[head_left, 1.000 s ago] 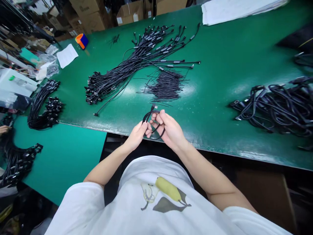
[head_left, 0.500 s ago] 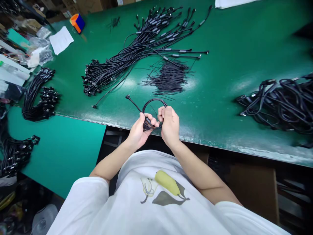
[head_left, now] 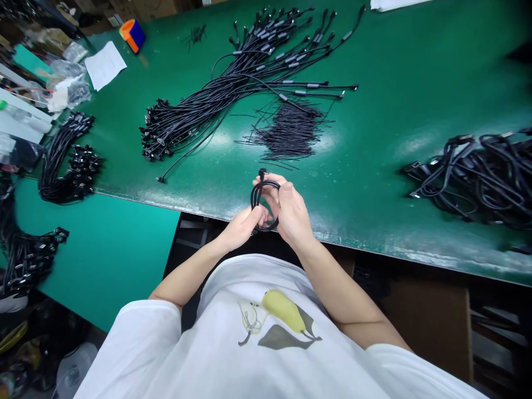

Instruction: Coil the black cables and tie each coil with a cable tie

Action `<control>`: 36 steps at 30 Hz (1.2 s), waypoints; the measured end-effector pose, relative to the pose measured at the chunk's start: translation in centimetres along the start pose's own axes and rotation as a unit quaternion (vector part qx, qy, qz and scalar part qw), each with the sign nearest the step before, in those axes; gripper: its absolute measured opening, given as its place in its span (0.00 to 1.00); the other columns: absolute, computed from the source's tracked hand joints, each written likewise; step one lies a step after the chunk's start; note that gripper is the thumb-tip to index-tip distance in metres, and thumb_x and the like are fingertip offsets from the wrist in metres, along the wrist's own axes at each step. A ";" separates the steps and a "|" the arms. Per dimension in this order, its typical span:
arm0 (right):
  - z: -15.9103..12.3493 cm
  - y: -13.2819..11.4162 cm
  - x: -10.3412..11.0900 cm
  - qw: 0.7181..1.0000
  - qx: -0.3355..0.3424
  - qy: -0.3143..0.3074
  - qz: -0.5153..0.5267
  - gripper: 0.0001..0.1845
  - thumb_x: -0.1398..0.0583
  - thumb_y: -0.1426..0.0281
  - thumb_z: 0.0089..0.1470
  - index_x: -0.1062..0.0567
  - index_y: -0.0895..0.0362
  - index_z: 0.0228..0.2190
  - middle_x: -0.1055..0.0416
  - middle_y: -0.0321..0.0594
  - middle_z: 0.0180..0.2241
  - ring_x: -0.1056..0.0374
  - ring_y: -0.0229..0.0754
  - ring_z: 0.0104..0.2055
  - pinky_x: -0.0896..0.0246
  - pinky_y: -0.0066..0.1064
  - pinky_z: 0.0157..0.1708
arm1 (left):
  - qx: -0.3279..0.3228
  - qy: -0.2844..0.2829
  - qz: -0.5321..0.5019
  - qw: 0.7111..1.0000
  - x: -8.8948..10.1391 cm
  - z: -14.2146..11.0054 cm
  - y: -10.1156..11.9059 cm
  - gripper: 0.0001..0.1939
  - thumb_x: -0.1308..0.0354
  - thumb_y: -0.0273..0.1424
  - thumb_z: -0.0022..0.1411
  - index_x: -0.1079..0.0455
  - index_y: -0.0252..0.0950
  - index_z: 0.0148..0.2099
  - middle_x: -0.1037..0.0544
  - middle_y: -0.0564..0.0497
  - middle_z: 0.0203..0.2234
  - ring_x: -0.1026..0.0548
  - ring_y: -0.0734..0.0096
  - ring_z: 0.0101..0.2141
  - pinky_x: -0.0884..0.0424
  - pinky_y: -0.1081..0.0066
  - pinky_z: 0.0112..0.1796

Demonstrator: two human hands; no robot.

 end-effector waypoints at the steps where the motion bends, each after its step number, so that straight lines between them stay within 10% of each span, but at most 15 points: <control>1: -0.3 0.1 -0.5 0.999 -0.027 -0.021 0.033 0.32 0.45 0.38 0.55 0.27 0.52 0.44 0.28 0.42 0.47 0.29 0.42 0.49 0.31 0.34 0.51 | 0.016 -0.020 0.013 1.000 -0.3 -0.2 -0.2 0.31 0.47 0.61 0.58 0.39 0.35 0.26 0.30 0.52 0.26 0.29 0.72 0.33 0.30 0.69 0.39; 7: -1.6 0.3 -1.9 0.982 -0.124 -0.052 0.132 0.35 0.46 0.33 0.48 0.35 0.54 0.26 0.40 0.32 0.22 0.44 0.31 0.20 0.47 0.24 0.16 | 0.143 -0.228 -0.050 0.962 -4.3 -2.7 -2.6 0.32 0.45 0.62 0.55 0.36 0.33 0.31 0.22 0.43 0.30 0.21 0.67 0.33 0.24 0.66 0.37; 12: -0.8 -0.5 -1.6 0.989 -0.091 -0.028 0.111 0.40 0.44 0.29 0.38 0.42 0.54 0.24 0.43 0.30 0.22 0.55 0.27 0.16 0.57 0.24 0.13 | 0.105 -0.183 -0.085 0.974 -4.4 -2.5 -2.8 0.37 0.51 0.67 0.53 0.35 0.34 0.36 0.24 0.47 0.26 0.25 0.71 0.26 0.27 0.69 0.31; 17: -0.3 -0.9 -0.5 0.998 -0.038 -0.034 0.031 0.42 0.46 0.26 0.34 0.36 0.53 0.28 0.40 0.30 0.22 0.48 0.28 0.16 0.51 0.24 0.15 | 0.082 -0.079 -0.041 0.993 -3.3 -1.5 -2.5 0.37 0.59 0.67 0.58 0.36 0.34 0.33 0.32 0.53 0.19 0.35 0.77 0.20 0.39 0.73 0.23; 22: -1.2 -1.9 -0.1 0.995 0.006 -0.063 -0.071 0.41 0.47 0.26 0.37 0.34 0.53 0.26 0.35 0.36 0.26 0.37 0.36 0.23 0.39 0.32 0.23 | 0.119 -0.095 -0.042 0.987 -3.6 -1.7 -3.5 0.41 0.64 0.67 0.58 0.33 0.33 0.30 0.35 0.53 0.17 0.40 0.78 0.19 0.45 0.73 0.21; 28: -1.4 -4.3 1.3 0.963 0.125 0.014 -0.240 0.27 0.35 0.49 0.52 0.39 0.53 0.19 0.33 0.38 0.26 0.38 0.40 0.30 0.36 0.37 0.39 | 0.136 -0.151 -0.059 0.977 -5.0 -2.5 -4.3 0.39 0.63 0.71 0.53 0.42 0.37 0.27 0.42 0.57 0.18 0.46 0.80 0.19 0.50 0.72 0.21; 36: -1.3 2.6 0.3 0.980 -0.105 -0.167 -0.024 0.37 0.48 0.33 0.51 0.29 0.55 0.26 0.26 0.44 0.39 0.29 0.42 0.40 0.30 0.37 0.44 | 0.148 -0.123 -0.044 0.980 -4.4 -2.7 -5.3 0.35 0.57 0.66 0.58 0.43 0.37 0.25 0.42 0.57 0.17 0.43 0.79 0.19 0.44 0.72 0.24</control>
Point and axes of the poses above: each hand's wrist, its own z-axis towards the middle knuckle, its own x-axis out of the back of the hand, y = z × x, the point moved 10 cm from there along z, towards the middle knuckle
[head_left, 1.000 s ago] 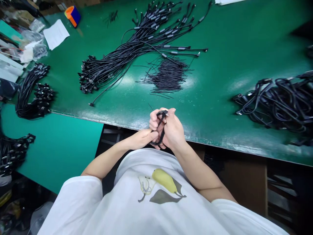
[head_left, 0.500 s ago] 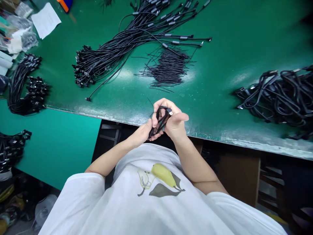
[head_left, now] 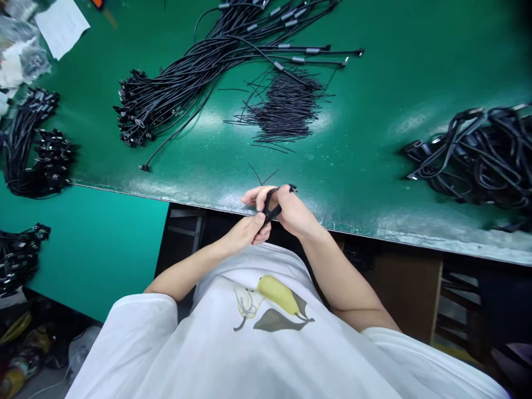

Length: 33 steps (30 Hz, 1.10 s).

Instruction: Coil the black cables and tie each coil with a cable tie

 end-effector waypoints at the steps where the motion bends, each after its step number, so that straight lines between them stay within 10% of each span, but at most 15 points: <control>1: -0.1 0.0 0.0 1.000 -0.001 -0.002 -0.017 0.39 0.50 0.32 0.51 0.30 0.56 0.22 0.27 0.45 0.36 0.29 0.43 0.39 0.30 0.37 0.41 | -0.006 -0.011 0.013 1.000 0.0 0.1 0.3 0.35 0.55 0.66 0.58 0.41 0.36 0.26 0.38 0.55 0.18 0.38 0.77 0.22 0.40 0.71 0.26; 5: -0.3 -0.4 1.5 0.996 0.019 0.078 -0.045 0.40 0.49 0.31 0.48 0.37 0.55 0.15 0.34 0.41 0.27 0.35 0.38 0.29 0.34 0.31 0.27 | -0.039 -0.032 0.000 0.999 0.3 0.7 2.0 0.31 0.44 0.60 0.57 0.32 0.34 0.39 0.27 0.50 0.27 0.29 0.71 0.32 0.30 0.67 0.40; 13: -1.2 1.8 1.7 0.994 -0.022 0.106 -0.013 0.37 0.47 0.36 0.53 0.37 0.56 0.19 0.36 0.35 0.28 0.51 0.26 0.14 0.59 0.27 0.09 | 0.051 -0.045 -0.073 0.995 0.2 0.4 -0.6 0.28 0.43 0.56 0.59 0.31 0.32 0.38 0.38 0.57 0.22 0.36 0.77 0.24 0.30 0.70 0.31; 23: 0.2 3.6 0.6 0.982 -0.101 0.124 0.099 0.42 0.54 0.27 0.45 0.48 0.54 0.15 0.42 0.36 0.21 0.42 0.34 0.23 0.30 0.35 0.38 | 0.113 -0.068 -0.334 0.933 -1.2 -0.4 -1.8 0.24 0.29 0.45 0.51 0.27 0.30 0.40 0.40 0.57 0.24 0.40 0.81 0.24 0.27 0.73 0.29; 28: 1.1 0.8 3.2 0.991 -0.031 0.032 -0.125 0.38 0.42 0.32 0.44 0.28 0.53 0.35 0.29 0.41 0.38 0.33 0.41 0.35 0.32 0.35 0.41 | 0.060 0.039 -0.327 0.942 2.8 -1.2 -1.5 0.19 0.32 0.42 0.55 0.31 0.31 0.32 0.44 0.59 0.21 0.46 0.84 0.20 0.39 0.81 0.20; 33: 2.7 -1.0 8.3 0.850 0.021 0.039 -0.525 0.15 0.38 0.60 0.57 0.26 0.54 0.43 0.31 0.43 0.44 0.35 0.41 0.34 0.37 0.37 0.43 | 0.001 0.141 -0.301 0.943 6.5 -2.3 -0.8 0.19 0.33 0.42 0.57 0.34 0.32 0.31 0.45 0.60 0.21 0.47 0.84 0.20 0.40 0.83 0.20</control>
Point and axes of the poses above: each hand's wrist, its own z-axis towards the middle knuckle, its own x-axis out of the back of the hand, y = z × x, the point moved 10 cm from there along z, towards the middle knuckle
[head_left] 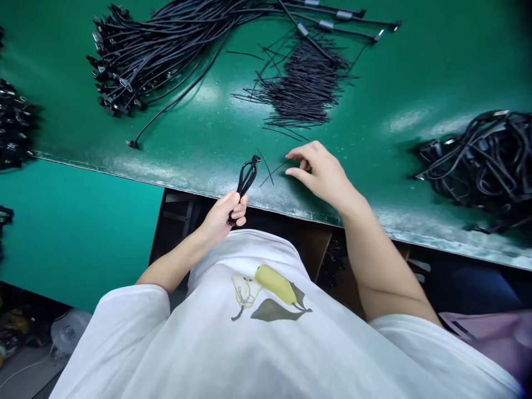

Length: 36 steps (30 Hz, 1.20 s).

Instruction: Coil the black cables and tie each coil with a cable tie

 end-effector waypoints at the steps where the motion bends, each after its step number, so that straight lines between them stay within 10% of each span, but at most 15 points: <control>1: 0.5 0.1 -0.4 0.998 0.019 -0.023 -0.058 0.12 0.39 0.63 0.57 0.26 0.55 0.41 0.31 0.44 0.43 0.35 0.42 0.35 0.38 0.37 0.43 | -0.007 0.003 0.000 1.000 0.0 0.0 0.2 0.19 0.33 0.42 0.57 0.34 0.32 0.31 0.45 0.60 0.21 0.47 0.84 0.20 0.41 0.83 0.20; 6: 1.6 1.0 -1.3 0.972 0.043 -0.088 -0.214 0.06 0.42 0.68 0.58 0.28 0.57 0.32 0.31 0.45 0.36 0.36 0.45 0.36 0.42 0.35 0.37 | -0.027 0.011 -0.002 1.000 -0.1 0.0 0.6 0.18 0.34 0.42 0.58 0.32 0.32 0.33 0.45 0.60 0.21 0.46 0.84 0.20 0.40 0.82 0.21; 12: -2.6 1.5 4.6 0.969 -0.079 0.135 -0.189 0.07 0.44 0.67 0.61 0.26 0.56 0.37 0.28 0.46 0.36 0.34 0.46 0.36 0.41 0.37 0.38 | -0.042 0.004 -0.003 0.999 -1.1 -0.1 0.8 0.20 0.33 0.41 0.58 0.32 0.34 0.45 0.42 0.61 0.21 0.46 0.84 0.20 0.42 0.82 0.20; 20: -6.7 -8.1 -1.5 0.989 0.124 0.080 -0.027 0.10 0.45 0.69 0.65 0.23 0.57 0.39 0.25 0.42 0.35 0.30 0.39 0.35 0.37 0.30 0.37 | -0.071 -0.051 0.131 0.988 -3.8 1.6 -0.1 0.27 0.37 0.45 0.60 0.31 0.33 0.56 0.42 0.60 0.22 0.45 0.83 0.20 0.39 0.80 0.21; 25: -6.7 -11.9 -1.9 0.894 0.272 0.125 -0.333 0.14 0.47 0.74 0.65 0.25 0.58 0.30 0.31 0.39 0.25 0.40 0.39 0.27 0.49 0.35 0.30 | -0.164 0.019 0.290 0.943 -2.3 2.0 1.3 0.25 0.45 0.39 0.67 0.32 0.33 0.62 0.32 0.57 0.25 0.40 0.83 0.19 0.38 0.78 0.21; 30: -8.1 -14.5 -3.6 0.781 0.490 0.080 -0.379 0.13 0.48 0.77 0.64 0.23 0.62 0.40 0.26 0.47 0.48 0.34 0.45 0.50 0.41 0.38 0.48 | -0.157 0.022 0.437 0.886 -2.6 2.1 1.7 0.22 0.51 0.32 0.68 0.29 0.32 0.60 0.35 0.59 0.16 0.36 0.81 0.17 0.40 0.78 0.22; 36: -7.9 -14.7 -4.3 0.740 0.519 0.009 -0.427 0.11 0.47 0.76 0.62 0.25 0.61 0.32 0.30 0.42 0.30 0.33 0.44 0.33 0.40 0.38 0.37 | -0.079 -0.022 0.398 0.914 -2.7 2.5 0.7 0.26 0.50 0.41 0.66 0.27 0.30 0.57 0.36 0.59 0.14 0.37 0.80 0.16 0.40 0.77 0.22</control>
Point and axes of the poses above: each hand's wrist, its own z-axis towards the middle knuckle, its own x-axis out of the back of the hand, y = z × x, the point moved 10 cm from there along z, towards the middle knuckle
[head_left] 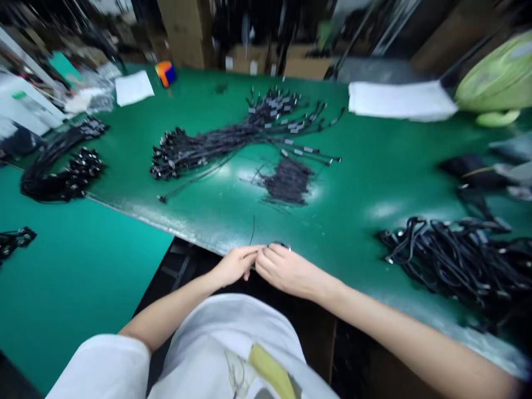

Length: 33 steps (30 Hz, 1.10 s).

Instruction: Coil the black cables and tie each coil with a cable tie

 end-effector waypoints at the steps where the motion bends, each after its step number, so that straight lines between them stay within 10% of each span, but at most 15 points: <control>1: 0.1 -0.1 -0.1 1.000 0.007 -0.011 -0.007 0.11 0.47 0.76 0.62 0.25 0.62 0.35 0.30 0.43 0.31 0.33 0.44 0.33 0.41 0.37 0.36 | 0.006 -0.008 -0.025 1.000 -0.1 0.2 -0.2 0.27 0.48 0.44 0.65 0.26 0.29 0.56 0.36 0.59 0.15 0.39 0.80 0.16 0.41 0.76 0.22; 15: 0.4 -1.2 -4.4 0.974 0.026 -0.213 -0.069 0.09 0.45 0.78 0.52 0.25 0.60 0.29 0.34 0.44 0.24 0.39 0.46 0.27 0.50 0.37 0.25 | 0.018 -0.013 -0.099 0.995 -1.2 0.8 -0.6 0.19 0.42 0.48 0.57 0.34 0.36 0.32 0.44 0.62 0.16 0.46 0.81 0.17 0.43 0.74 0.22; 23: -0.1 5.4 -5.1 0.908 -0.321 -0.176 0.205 0.09 0.47 0.76 0.60 0.28 0.58 0.31 0.26 0.43 0.30 0.31 0.40 0.31 0.48 0.30 0.29 | -0.081 0.088 -0.198 0.973 1.0 1.2 1.4 0.22 0.47 0.49 0.64 0.36 0.35 0.29 0.37 0.57 0.18 0.37 0.76 0.23 0.38 0.73 0.30; 27: -1.9 7.6 -4.4 0.788 -0.496 0.024 0.363 0.15 0.49 0.67 0.63 0.31 0.57 0.25 0.28 0.41 0.28 0.34 0.39 0.31 0.47 0.29 0.31 | -0.180 0.183 -0.190 0.948 3.4 0.9 3.3 0.14 0.40 0.41 0.62 0.27 0.35 0.41 0.28 0.49 0.40 0.30 0.70 0.44 0.36 0.70 0.50; 31: -3.9 6.1 -7.2 0.516 -0.545 0.133 0.647 0.19 0.45 0.55 0.58 0.33 0.55 0.24 0.45 0.30 0.18 0.52 0.33 0.19 0.56 0.27 0.21 | -0.232 0.137 -0.090 0.959 3.9 0.2 5.4 0.10 0.40 0.36 0.63 0.23 0.39 0.44 0.30 0.48 0.45 0.33 0.67 0.51 0.40 0.68 0.56; 33: -4.1 4.8 -8.1 0.439 -0.530 0.102 0.718 0.19 0.43 0.53 0.56 0.33 0.55 0.25 0.49 0.28 0.17 0.61 0.31 0.18 0.64 0.27 0.19 | -0.245 0.106 -0.037 0.963 3.9 -0.5 6.2 0.09 0.41 0.35 0.64 0.21 0.39 0.41 0.30 0.48 0.40 0.32 0.67 0.47 0.38 0.67 0.54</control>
Point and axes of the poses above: each hand's wrist, its own z-axis towards the middle knuckle, its own x-axis out of the back of the hand, y = z × x, the point moved 10 cm from there along z, towards the middle knuckle
